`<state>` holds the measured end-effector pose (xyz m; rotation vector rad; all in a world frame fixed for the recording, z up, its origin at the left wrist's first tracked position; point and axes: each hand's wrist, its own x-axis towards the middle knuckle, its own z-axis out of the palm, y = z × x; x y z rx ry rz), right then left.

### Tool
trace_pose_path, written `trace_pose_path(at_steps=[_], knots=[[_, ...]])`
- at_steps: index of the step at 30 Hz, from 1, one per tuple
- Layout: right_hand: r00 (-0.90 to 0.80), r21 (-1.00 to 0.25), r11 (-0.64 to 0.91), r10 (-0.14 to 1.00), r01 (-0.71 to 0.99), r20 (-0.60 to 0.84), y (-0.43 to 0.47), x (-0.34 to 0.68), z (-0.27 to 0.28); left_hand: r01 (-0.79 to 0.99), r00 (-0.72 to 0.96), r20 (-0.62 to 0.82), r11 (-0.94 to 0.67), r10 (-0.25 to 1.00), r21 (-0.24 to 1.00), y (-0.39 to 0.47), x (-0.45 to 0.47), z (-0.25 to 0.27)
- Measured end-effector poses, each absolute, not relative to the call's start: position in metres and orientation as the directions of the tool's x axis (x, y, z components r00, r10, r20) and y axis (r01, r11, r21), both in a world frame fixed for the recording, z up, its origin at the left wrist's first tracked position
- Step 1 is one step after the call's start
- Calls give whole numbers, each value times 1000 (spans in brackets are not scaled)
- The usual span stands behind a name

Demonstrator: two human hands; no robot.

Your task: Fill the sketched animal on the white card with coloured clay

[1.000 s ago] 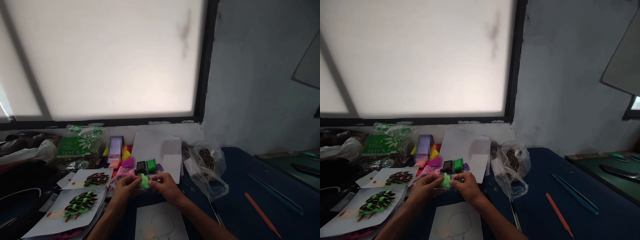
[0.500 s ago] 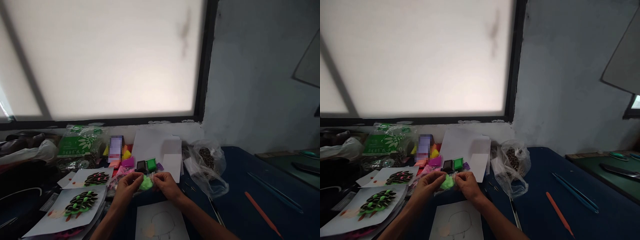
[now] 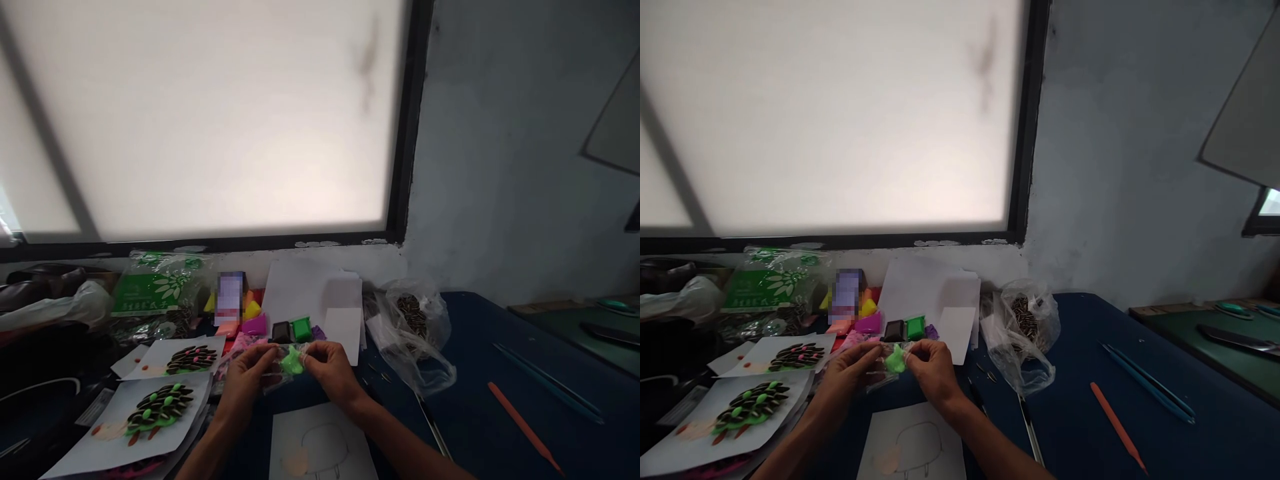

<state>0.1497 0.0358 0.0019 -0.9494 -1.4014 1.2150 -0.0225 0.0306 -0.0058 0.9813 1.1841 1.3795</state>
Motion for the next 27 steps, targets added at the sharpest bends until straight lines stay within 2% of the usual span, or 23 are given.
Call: trace_pose_path(at_steps=[4, 10, 15, 27], knots=[[-186, -982, 185, 964, -43, 190, 36, 151, 2, -196, -117, -58, 34, 991, 980, 29, -20, -1], [-272, -990, 142, 952, -16, 140, 35, 149, -1, -171, -117, 10, -31, 993, 985, 23, -7, -3], [-206, -987, 157, 967, 16, 151, 37, 149, -5, -156, -122, 14, -33, 992, 987, 24, -5, -3], [-133, -983, 179, 974, -28, 182, 37, 150, -7, -218, -208, -92, 46, 974, 975, 29, -8, -10]])
